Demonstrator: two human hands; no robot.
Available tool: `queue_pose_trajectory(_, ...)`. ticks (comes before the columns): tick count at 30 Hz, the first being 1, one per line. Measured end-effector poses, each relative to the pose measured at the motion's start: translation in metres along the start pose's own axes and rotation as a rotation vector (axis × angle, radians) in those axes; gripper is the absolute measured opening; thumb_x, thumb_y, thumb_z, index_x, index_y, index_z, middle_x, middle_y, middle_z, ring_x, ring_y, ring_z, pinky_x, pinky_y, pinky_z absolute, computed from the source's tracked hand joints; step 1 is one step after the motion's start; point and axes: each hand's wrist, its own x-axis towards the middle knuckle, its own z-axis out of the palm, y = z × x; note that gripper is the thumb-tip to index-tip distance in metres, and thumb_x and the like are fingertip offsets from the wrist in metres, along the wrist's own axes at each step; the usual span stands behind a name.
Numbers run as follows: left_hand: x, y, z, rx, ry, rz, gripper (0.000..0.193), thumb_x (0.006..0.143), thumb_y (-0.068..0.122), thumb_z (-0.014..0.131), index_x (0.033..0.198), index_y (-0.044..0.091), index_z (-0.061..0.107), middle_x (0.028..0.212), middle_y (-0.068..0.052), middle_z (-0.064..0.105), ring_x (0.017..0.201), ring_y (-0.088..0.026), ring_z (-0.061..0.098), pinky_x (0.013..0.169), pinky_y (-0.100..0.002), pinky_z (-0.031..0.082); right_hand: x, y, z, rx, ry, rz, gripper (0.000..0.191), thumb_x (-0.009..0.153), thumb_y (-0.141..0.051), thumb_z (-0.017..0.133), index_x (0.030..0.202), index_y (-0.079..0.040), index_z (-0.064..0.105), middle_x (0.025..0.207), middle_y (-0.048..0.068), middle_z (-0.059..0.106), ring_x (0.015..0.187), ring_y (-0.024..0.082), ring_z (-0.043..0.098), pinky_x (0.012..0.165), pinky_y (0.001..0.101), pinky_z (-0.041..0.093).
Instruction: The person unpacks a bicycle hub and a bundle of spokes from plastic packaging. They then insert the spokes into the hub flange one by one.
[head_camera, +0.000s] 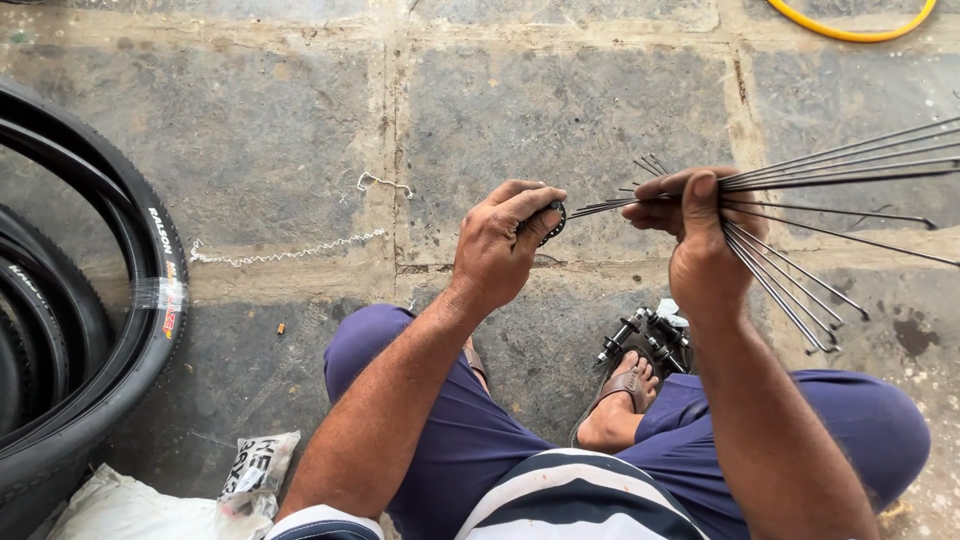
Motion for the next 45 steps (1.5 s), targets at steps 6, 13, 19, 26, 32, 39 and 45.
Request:
queue_pose_trajectory(6, -0.001, -0.003, 0.002, 0.022, -0.001, -0.008, 0.024, 0.1, 0.024, 0.068, 0.117, 0.01, 0.076, 0.117, -0.006, 0.073, 0.1, -0.018, 0.074, 0.082, -0.032, 0.061, 0.003, 0.001, 0.009, -0.022, -0.037, 0.016, 0.032, 0.115, -0.033, 0.055, 0.115, -0.001, 0.055, 0.105, 0.018, 0.072, 0.09, 0.027, 0.076, 0.082, 0.0392, 0.067)
queue_pose_trajectory(13, 0.002, -0.015, 0.007, 0.263, 0.008, 0.117, 0.025, 0.103, 0.027, 0.064, 0.119, 0.012, 0.076, 0.113, -0.004, 0.075, 0.121, -0.025, 0.062, 0.104, -0.038, 0.048, 0.034, -0.007, 0.033, -0.625, -0.386, -0.027, 0.021, 0.112, -0.02, 0.056, 0.103, -0.002, 0.064, 0.093, 0.011, 0.072, 0.079, 0.021, 0.072, 0.07, 0.0336, 0.063)
queue_pose_trajectory(19, 0.005, -0.015, 0.0, 0.19, -0.003, -0.088, 0.026, 0.101, 0.025, 0.063, 0.121, 0.013, 0.075, 0.114, -0.003, 0.075, 0.113, -0.022, 0.063, 0.1, -0.034, 0.05, 0.033, 0.004, 0.043, -0.859, -0.463, -0.147, 0.019, 0.108, -0.016, 0.061, 0.1, -0.001, 0.067, 0.087, 0.011, 0.069, 0.074, 0.019, 0.067, 0.066, 0.0353, 0.058)
queue_pose_trajectory(26, 0.005, -0.009, -0.011, 0.102, 0.039, -0.142, 0.024, 0.102, 0.022, 0.061, 0.12, 0.013, 0.075, 0.115, -0.003, 0.075, 0.112, -0.019, 0.066, 0.098, -0.033, 0.053, -0.007, 0.043, 0.016, -0.4, -0.323, 0.16, 0.031, 0.11, -0.028, 0.053, 0.106, 0.001, 0.064, 0.096, 0.009, 0.073, 0.087, 0.016, 0.074, 0.078, 0.0304, 0.063)
queue_pose_trajectory(32, 0.006, -0.009, -0.011, -0.018, 0.033, -0.22, 0.024, 0.103, 0.021, 0.058, 0.121, 0.014, 0.073, 0.119, -0.001, 0.074, 0.111, -0.016, 0.069, 0.095, -0.031, 0.057, -0.037, 0.082, 0.003, -0.337, -0.335, 0.327, 0.036, 0.11, -0.031, 0.053, 0.107, 0.002, 0.066, 0.092, 0.01, 0.074, 0.086, 0.016, 0.073, 0.081, 0.0296, 0.06)
queue_pose_trajectory(39, 0.007, -0.021, -0.009, 0.137, 0.034, -0.093, 0.023, 0.106, 0.021, 0.059, 0.123, 0.016, 0.073, 0.124, -0.001, 0.073, 0.126, -0.022, 0.059, 0.108, -0.036, 0.048, -0.058, 0.102, -0.002, -0.348, -0.294, 0.308, 0.03, 0.11, -0.026, 0.053, 0.11, 0.002, 0.064, 0.097, 0.009, 0.071, 0.089, 0.016, 0.072, 0.081, 0.0296, 0.059)
queue_pose_trajectory(45, 0.006, -0.026, -0.009, 0.103, 0.01, -0.116, 0.024, 0.106, 0.023, 0.057, 0.124, 0.017, 0.073, 0.128, -0.001, 0.072, 0.127, -0.02, 0.059, 0.109, -0.036, 0.048, -0.054, 0.094, -0.001, -0.389, -0.271, 0.22, 0.025, 0.111, -0.022, 0.05, 0.111, 0.0, 0.063, 0.098, 0.013, 0.073, 0.089, 0.018, 0.074, 0.08, 0.0316, 0.063)
